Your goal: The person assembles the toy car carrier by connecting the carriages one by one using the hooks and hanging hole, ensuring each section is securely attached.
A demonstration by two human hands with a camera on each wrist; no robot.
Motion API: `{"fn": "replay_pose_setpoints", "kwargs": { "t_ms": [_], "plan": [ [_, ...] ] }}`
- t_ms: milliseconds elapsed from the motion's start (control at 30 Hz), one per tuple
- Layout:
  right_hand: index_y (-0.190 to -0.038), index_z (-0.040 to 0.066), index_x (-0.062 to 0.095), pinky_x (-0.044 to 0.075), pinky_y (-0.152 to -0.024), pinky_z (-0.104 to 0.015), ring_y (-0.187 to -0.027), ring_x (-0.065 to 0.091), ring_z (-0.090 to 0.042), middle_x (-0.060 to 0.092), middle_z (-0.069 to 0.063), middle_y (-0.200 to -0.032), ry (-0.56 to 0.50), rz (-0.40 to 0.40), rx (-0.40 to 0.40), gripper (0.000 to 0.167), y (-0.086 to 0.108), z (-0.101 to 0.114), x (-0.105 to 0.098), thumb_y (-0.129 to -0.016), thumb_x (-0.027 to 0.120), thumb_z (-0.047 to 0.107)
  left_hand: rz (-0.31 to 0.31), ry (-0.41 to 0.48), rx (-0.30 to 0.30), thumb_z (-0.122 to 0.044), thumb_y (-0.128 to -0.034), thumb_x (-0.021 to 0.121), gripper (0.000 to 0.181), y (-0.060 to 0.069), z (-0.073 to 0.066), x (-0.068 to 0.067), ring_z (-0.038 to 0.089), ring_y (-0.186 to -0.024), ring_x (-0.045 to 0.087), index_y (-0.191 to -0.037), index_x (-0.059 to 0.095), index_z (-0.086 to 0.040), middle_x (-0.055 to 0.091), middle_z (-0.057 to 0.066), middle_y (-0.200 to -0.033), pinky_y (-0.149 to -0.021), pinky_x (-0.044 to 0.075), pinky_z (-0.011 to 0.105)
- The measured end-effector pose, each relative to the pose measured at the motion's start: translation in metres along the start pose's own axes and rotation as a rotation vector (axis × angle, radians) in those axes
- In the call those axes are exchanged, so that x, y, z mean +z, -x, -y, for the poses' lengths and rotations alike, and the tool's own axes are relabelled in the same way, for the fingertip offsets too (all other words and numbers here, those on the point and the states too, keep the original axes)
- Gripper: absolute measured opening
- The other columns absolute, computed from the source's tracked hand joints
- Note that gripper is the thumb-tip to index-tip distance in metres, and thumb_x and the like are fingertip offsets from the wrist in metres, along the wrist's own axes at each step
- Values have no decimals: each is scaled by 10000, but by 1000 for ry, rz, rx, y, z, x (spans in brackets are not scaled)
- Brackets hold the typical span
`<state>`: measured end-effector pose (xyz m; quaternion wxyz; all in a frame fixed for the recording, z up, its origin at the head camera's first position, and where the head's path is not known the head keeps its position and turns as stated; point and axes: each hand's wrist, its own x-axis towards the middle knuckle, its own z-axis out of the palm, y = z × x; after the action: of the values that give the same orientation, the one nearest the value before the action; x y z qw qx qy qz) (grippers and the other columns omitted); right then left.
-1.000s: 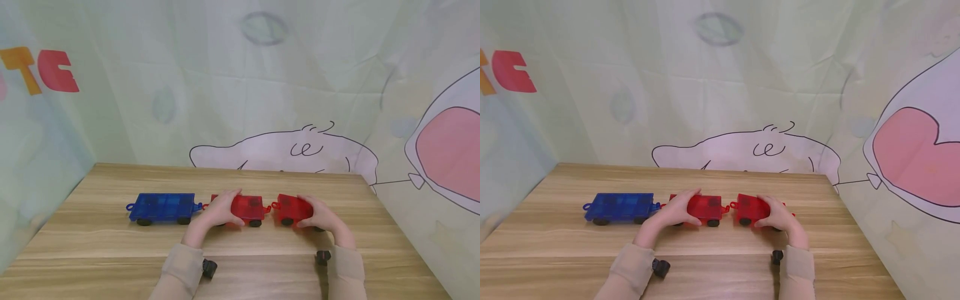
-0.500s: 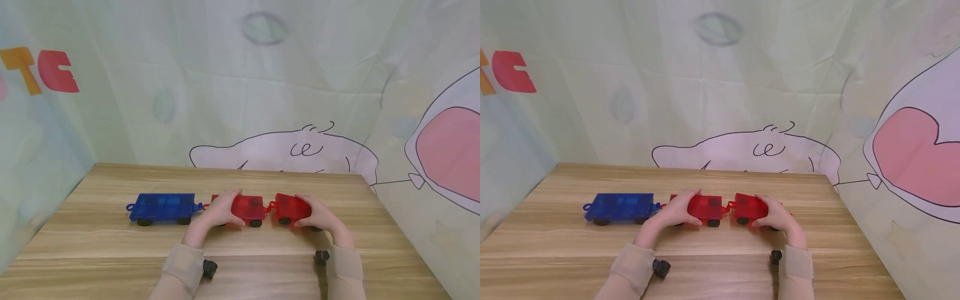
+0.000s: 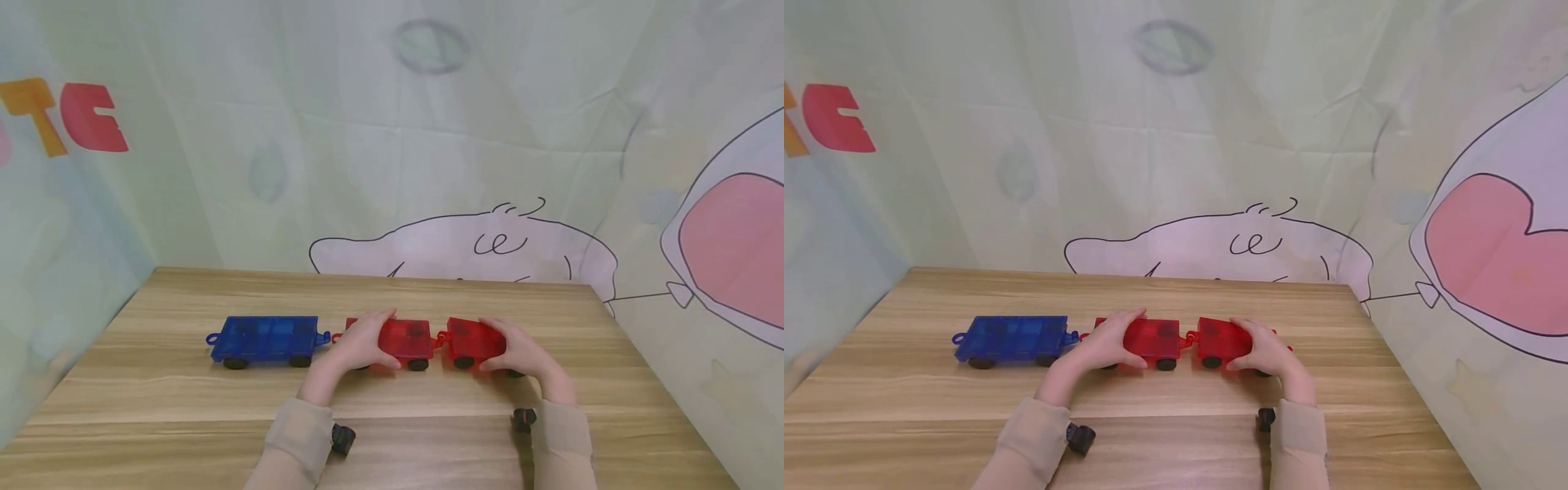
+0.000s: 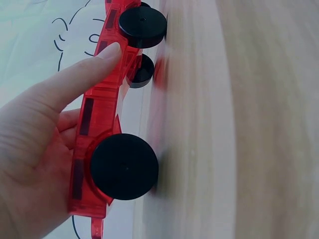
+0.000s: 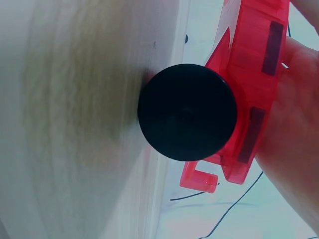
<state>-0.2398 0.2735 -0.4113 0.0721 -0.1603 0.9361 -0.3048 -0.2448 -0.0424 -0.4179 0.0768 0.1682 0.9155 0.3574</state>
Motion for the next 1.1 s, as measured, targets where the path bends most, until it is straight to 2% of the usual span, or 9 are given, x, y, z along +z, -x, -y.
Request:
{"fn": "replay_pose_setpoints", "kwargs": {
  "t_ms": [1100],
  "plan": [
    [-1437, -6, 443, 428, -1013, -609, -1273, 442, -436, 445, -264, -1445, 32, 6, 20, 858, -1, 3, 2, -701, 831, 205, -8, -1, 25, -244, -675, 896, 969, 3, -1, -2, 332, -1330, 449, -1482, 397, -46, 503, 133, -1449, -1072, 414, 565]
  ]
}}
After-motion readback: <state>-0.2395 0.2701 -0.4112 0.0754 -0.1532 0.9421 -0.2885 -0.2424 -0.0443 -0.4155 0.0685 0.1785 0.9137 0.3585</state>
